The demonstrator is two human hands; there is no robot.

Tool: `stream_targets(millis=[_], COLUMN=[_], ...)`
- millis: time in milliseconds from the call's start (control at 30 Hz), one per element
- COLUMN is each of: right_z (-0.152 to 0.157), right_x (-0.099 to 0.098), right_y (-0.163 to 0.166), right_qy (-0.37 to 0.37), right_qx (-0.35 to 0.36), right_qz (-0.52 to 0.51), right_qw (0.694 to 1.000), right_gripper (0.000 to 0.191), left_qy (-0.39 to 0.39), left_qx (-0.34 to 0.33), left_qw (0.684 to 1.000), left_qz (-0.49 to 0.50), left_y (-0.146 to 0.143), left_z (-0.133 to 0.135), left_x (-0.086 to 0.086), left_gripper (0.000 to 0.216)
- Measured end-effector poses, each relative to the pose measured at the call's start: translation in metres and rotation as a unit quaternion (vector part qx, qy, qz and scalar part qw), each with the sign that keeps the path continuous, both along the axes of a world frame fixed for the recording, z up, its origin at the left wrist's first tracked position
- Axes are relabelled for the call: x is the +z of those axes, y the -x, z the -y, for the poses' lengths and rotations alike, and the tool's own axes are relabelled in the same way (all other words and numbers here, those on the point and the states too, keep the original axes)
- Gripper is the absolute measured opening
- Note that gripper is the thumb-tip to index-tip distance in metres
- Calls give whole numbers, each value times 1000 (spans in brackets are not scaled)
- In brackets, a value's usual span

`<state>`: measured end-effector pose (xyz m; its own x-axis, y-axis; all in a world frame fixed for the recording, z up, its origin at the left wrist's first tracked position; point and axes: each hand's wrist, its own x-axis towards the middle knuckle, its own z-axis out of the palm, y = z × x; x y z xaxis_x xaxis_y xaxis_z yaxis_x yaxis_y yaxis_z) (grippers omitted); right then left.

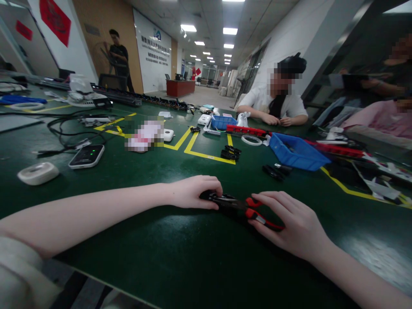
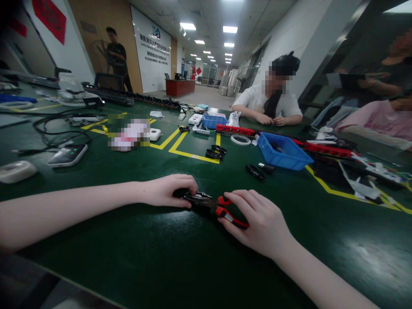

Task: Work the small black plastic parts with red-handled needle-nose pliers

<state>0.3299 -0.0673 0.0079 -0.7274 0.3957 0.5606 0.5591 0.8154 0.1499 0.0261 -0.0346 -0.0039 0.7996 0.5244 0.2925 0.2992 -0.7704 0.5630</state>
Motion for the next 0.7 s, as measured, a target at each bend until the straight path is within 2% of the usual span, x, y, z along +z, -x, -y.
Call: stream_targets(millis=[533, 700], right_z=[-9, -10], right_x=[-3, -2], right_y=[-10, -11], right_qy=[-70, -71], right_qx=[-24, -28], right_qz=[2, -6], right_qw=[997, 997], right_gripper=[43, 44], left_qy=[0, 15], left_qx=[3, -15], left_qw=[1000, 1000], left_qz=[4, 15], left_y=[0, 1], left_z=[0, 0], left_x=[0, 0], left_gripper=[22, 16])
